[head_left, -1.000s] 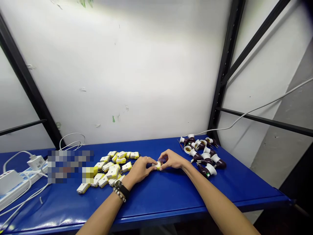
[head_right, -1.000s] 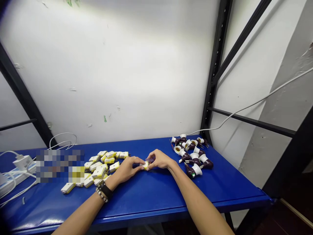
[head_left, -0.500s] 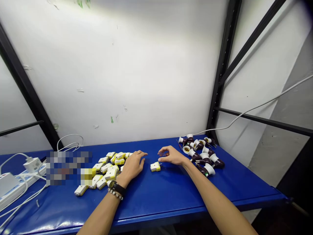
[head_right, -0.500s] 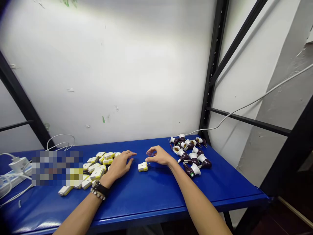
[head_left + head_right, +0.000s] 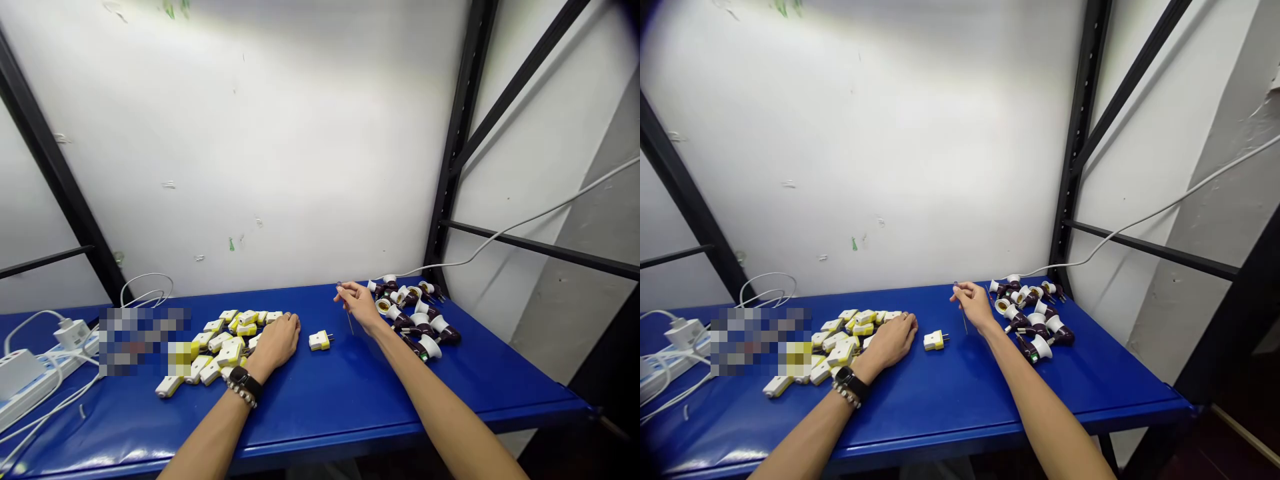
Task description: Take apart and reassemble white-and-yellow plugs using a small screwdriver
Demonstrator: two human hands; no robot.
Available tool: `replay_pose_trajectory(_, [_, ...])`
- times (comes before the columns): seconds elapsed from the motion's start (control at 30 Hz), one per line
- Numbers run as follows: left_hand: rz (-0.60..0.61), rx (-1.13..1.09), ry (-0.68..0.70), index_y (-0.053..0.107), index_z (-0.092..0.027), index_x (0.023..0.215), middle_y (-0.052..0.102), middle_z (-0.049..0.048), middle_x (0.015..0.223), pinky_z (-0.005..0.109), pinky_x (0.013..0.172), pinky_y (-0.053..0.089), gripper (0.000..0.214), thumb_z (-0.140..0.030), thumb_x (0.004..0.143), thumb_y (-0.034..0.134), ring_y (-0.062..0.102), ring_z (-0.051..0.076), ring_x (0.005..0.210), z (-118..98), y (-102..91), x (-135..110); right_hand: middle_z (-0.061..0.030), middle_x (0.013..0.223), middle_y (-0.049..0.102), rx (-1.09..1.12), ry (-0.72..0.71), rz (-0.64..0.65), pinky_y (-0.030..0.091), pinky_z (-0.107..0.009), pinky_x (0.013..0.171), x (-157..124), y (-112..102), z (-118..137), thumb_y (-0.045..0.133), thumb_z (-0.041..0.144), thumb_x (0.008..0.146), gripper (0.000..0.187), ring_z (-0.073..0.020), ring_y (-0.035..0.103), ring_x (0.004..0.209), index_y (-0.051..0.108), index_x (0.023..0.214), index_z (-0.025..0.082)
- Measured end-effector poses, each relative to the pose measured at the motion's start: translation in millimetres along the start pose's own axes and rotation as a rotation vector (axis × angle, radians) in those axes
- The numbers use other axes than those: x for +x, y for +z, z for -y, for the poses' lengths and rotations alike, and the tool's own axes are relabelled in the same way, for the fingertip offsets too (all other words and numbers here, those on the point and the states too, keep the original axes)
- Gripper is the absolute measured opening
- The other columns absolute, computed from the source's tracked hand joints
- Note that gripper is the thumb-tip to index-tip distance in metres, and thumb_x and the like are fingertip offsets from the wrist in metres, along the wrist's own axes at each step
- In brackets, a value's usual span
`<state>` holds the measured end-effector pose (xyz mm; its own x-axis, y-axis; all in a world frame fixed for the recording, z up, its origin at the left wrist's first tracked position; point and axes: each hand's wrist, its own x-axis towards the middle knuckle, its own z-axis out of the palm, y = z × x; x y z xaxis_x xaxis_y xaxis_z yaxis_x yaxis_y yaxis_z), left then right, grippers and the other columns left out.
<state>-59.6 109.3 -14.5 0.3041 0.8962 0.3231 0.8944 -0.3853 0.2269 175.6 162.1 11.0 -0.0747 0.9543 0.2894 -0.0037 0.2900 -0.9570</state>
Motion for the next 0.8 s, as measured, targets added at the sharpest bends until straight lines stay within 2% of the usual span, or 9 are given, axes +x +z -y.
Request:
replay_pose_trajectory(0.1, [-0.044,-0.090,0.017,0.056,-0.019,0.095,0.066,0.0070,0.089,0.032,0.073,0.049,0.015,-0.019,0.097,0.042,0.065,0.022,0.081,-6.2,0.0,-0.3,-0.0054,0.084,0.076,0.081,-0.006,-0.047,0.042,-0.024,0.041,-1.7,1.7,2.1,0.072,0.061,0.075,0.047,-0.0126,0.059,0.051,0.057,0.093,0.020])
replay_pose_trajectory(0.23, [-0.141,-0.498,0.028,0.059,-0.020,0.095,0.069,0.0041,0.086,0.028,0.065,0.049,0.015,-0.029,0.096,0.048,0.065,0.018,0.076,-15.2,2.3,1.7,-0.0075,0.097,0.077,0.194,0.012,-0.066,0.053,-0.025,0.048,-5.4,7.7,4.3,0.073,0.060,0.076,0.046,-0.0165,0.070,0.066,0.051,0.092,0.023])
replay_pose_trajectory(0.33, [-0.133,-0.688,-0.009,0.066,-0.018,0.104,0.073,0.0062,0.094,0.029,0.067,0.051,0.023,-0.035,0.093,0.054,0.067,0.020,0.082,-19.6,4.8,2.2,-0.0077,0.100,0.077,0.265,0.036,-0.059,0.059,-0.027,0.056,-8.1,12.8,5.0,0.071,0.060,0.079,0.045,-0.0208,0.075,0.079,0.047,0.091,0.024])
replay_pose_trajectory(0.53, [-0.043,-0.820,-0.036,0.071,-0.018,0.106,0.075,0.0082,0.105,0.034,0.081,0.054,0.029,-0.038,0.091,0.058,0.069,0.023,0.094,-22.6,7.1,1.9,-0.0054,0.092,0.076,0.341,0.057,-0.046,0.061,-0.031,0.064,-11.3,19.5,4.3,0.073,0.058,0.080,0.046,-0.0252,0.077,0.089,0.044,0.092,0.025])
replay_pose_trajectory(0.8, [-0.071,-0.815,-0.036,0.072,-0.018,0.107,0.076,0.0074,0.103,0.034,0.079,0.054,0.029,-0.038,0.091,0.058,0.069,0.023,0.092,-25.3,6.9,1.0,-0.0047,0.090,0.075,0.387,0.072,-0.045,0.061,-0.033,0.065,-12.6,23.8,2.9,0.077,0.059,0.075,0.049,-0.0254,0.076,0.088,0.045,0.091,0.025])
